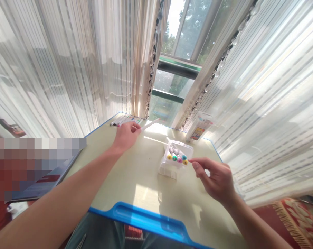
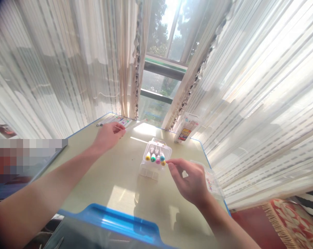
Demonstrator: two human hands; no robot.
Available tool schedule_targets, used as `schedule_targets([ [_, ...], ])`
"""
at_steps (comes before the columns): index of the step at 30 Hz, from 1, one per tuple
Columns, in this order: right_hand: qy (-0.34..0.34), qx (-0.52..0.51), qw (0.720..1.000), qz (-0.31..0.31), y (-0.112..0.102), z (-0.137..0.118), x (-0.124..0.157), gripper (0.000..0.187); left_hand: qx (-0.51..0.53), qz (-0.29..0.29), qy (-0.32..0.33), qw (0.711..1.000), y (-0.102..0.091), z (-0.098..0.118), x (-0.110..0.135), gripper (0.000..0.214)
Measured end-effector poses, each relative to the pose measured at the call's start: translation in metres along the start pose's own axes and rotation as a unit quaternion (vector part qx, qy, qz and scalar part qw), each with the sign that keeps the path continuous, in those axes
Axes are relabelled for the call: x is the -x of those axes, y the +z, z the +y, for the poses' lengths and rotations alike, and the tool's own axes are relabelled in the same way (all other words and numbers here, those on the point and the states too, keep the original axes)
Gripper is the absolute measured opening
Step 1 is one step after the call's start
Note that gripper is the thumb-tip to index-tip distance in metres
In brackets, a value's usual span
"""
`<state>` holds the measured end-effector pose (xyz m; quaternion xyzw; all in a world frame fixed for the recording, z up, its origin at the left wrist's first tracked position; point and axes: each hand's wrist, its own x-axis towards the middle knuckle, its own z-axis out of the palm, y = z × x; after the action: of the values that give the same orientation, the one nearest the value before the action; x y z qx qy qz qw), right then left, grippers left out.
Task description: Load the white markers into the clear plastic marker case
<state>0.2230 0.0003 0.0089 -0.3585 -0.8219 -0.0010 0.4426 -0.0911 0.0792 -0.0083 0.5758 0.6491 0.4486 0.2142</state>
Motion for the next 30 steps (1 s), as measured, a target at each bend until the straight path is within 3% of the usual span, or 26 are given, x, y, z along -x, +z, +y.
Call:
schedule_targets([
  [5,0.049,-0.062,0.997,0.021,-0.004,0.004,0.007,0.019,0.158,0.093,0.096,0.978,0.002,0.023,0.019,0.015],
  [7,0.078,-0.129,0.988,0.022,-0.006,0.005,0.010,0.021,0.206,0.095,0.143,0.963,0.002,0.036,0.033,0.016],
  [10,0.106,-0.255,0.960,0.038,-0.005,0.006,0.012,0.030,0.259,0.055,0.201,0.943,0.002,0.052,0.054,0.022],
  [14,0.093,-0.348,0.931,0.063,-0.003,0.003,0.013,0.046,0.313,-0.058,0.275,0.907,0.005,0.059,0.072,0.016],
  [17,0.102,-0.353,0.927,0.075,-0.003,0.000,0.012,0.050,0.315,-0.093,0.284,0.901,0.007,0.058,0.077,0.017],
  [22,0.129,-0.319,0.933,0.107,-0.002,-0.004,0.008,0.022,0.307,-0.094,0.296,0.899,0.007,0.058,0.078,0.021],
  [25,0.140,-0.299,0.935,0.127,-0.001,-0.004,0.007,0.017,0.284,-0.097,0.291,0.909,0.007,0.059,0.078,0.019],
  [30,0.149,-0.311,0.928,0.138,-0.001,-0.006,0.010,0.014,0.223,-0.161,0.256,0.927,0.011,0.056,0.077,0.009],
])
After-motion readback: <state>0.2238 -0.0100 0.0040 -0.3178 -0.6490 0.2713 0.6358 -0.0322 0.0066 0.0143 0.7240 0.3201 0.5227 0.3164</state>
